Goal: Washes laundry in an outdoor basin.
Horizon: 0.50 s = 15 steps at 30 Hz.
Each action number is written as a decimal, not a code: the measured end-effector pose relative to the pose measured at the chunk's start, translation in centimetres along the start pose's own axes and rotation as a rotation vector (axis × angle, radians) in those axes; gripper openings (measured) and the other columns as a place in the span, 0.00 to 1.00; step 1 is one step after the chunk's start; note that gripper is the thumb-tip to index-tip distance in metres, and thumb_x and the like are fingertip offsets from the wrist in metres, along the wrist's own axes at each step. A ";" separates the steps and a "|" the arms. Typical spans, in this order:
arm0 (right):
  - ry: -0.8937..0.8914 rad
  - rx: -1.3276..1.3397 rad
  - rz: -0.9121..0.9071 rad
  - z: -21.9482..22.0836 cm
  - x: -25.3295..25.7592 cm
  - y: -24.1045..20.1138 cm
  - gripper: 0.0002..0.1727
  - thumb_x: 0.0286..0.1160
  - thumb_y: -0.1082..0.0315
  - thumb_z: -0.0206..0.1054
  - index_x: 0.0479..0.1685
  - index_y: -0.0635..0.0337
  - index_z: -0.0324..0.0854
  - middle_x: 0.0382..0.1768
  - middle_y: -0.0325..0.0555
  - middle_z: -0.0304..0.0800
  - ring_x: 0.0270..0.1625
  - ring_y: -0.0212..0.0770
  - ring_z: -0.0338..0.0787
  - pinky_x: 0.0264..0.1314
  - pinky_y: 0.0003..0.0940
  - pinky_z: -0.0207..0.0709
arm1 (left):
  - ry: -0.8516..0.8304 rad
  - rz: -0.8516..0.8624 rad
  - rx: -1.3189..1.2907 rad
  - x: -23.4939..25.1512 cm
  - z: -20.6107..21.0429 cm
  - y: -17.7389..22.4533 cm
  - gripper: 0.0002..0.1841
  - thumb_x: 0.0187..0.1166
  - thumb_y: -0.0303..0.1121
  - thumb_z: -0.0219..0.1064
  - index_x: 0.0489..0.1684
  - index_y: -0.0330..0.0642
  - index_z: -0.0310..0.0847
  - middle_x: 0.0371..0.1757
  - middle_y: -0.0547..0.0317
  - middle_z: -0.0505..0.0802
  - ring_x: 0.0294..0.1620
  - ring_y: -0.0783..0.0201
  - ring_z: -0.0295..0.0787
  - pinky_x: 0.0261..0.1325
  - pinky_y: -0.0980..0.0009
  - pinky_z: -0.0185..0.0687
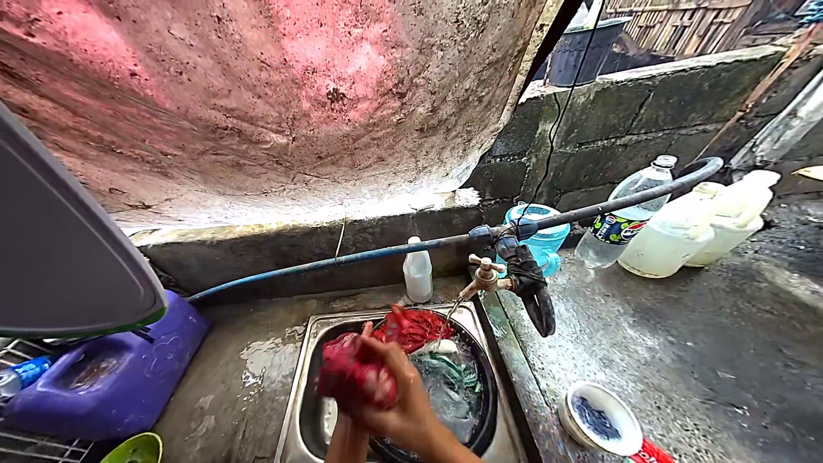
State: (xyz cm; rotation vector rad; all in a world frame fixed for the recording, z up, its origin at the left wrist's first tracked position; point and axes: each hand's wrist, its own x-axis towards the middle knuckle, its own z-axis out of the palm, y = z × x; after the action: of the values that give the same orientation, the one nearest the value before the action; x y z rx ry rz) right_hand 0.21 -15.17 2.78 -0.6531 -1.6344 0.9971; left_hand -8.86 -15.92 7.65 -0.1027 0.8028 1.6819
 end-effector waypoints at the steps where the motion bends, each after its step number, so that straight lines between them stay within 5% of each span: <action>1: 0.063 0.040 0.135 -1.1 0.5 0.6 0.42 0.51 0.58 0.83 0.72 0.69 0.81 0.70 0.63 0.83 0.74 0.50 0.82 0.78 0.44 0.76 | -0.136 0.069 -0.009 2.4 -2.8 -1.4 0.23 0.87 0.50 0.51 0.40 0.40 0.83 0.35 0.57 0.95 0.36 0.72 0.92 0.41 0.75 0.87; 2: 0.119 0.083 0.285 -2.3 1.0 1.4 0.37 0.56 0.54 0.81 0.68 0.66 0.83 0.73 0.62 0.79 0.76 0.47 0.80 0.78 0.43 0.75 | -0.397 0.051 -0.032 5.2 -5.9 -2.3 0.22 0.75 0.58 0.67 0.34 0.47 0.92 0.34 0.58 0.97 0.36 0.67 0.96 0.42 0.69 0.92; 4: 0.162 0.270 0.575 -5.1 1.8 3.6 0.37 0.67 0.49 0.74 0.71 0.66 0.81 0.78 0.54 0.77 0.76 0.43 0.79 0.77 0.44 0.75 | -0.527 -0.016 0.016 7.3 -6.8 -3.4 0.20 0.64 0.59 0.73 0.32 0.51 0.92 0.33 0.57 0.97 0.36 0.62 0.96 0.41 0.60 0.94; 6: 0.160 0.663 0.746 -6.9 2.0 5.1 0.30 0.82 0.46 0.59 0.72 0.61 0.75 0.58 0.49 0.92 0.58 0.40 0.93 0.61 0.41 0.89 | -0.425 -0.062 0.067 6.6 -4.5 -4.7 0.17 0.69 0.53 0.64 0.30 0.48 0.87 0.29 0.54 0.95 0.33 0.59 0.96 0.37 0.57 0.94; 9: 0.197 1.132 0.687 -8.6 1.3 7.6 0.25 0.74 0.46 0.66 0.56 0.58 0.83 0.42 0.51 0.97 0.45 0.42 0.98 0.49 0.41 0.93 | -0.339 -0.144 0.119 5.4 -2.5 -6.8 0.23 0.84 0.50 0.45 0.41 0.45 0.84 0.36 0.53 0.96 0.39 0.57 0.96 0.43 0.55 0.93; 11: 0.351 0.888 0.635 -9.2 2.7 7.2 0.16 0.85 0.60 0.53 0.59 0.60 0.77 0.40 0.46 0.95 0.43 0.35 0.96 0.47 0.34 0.92 | -0.219 -0.186 0.175 5.1 -2.1 -6.8 0.29 0.91 0.57 0.38 0.59 0.46 0.79 0.48 0.50 0.94 0.51 0.53 0.93 0.53 0.49 0.90; 13: 0.426 0.575 0.630 -9.5 4.3 6.4 0.18 0.77 0.68 0.62 0.61 0.68 0.76 0.40 0.50 0.93 0.43 0.38 0.95 0.47 0.36 0.91 | -0.134 -0.240 0.268 5.0 -3.4 -6.4 0.40 0.85 0.71 0.33 0.78 0.50 0.69 0.65 0.46 0.89 0.65 0.47 0.87 0.62 0.42 0.84; 15: 0.269 0.317 0.511 -9.2 4.8 5.3 0.22 0.64 0.68 0.73 0.56 0.71 0.79 0.43 0.50 0.92 0.46 0.39 0.93 0.53 0.39 0.90 | -0.150 -0.294 0.290 4.9 -5.5 -6.2 0.57 0.68 0.86 0.26 0.87 0.51 0.60 0.72 0.39 0.84 0.68 0.37 0.83 0.58 0.32 0.81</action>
State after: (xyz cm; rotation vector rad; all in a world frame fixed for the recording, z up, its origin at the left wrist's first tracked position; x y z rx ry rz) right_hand 7.29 -6.01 1.42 -0.9625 -1.0601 1.4293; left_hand -6.68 -14.61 -1.62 0.1013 0.8647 1.2678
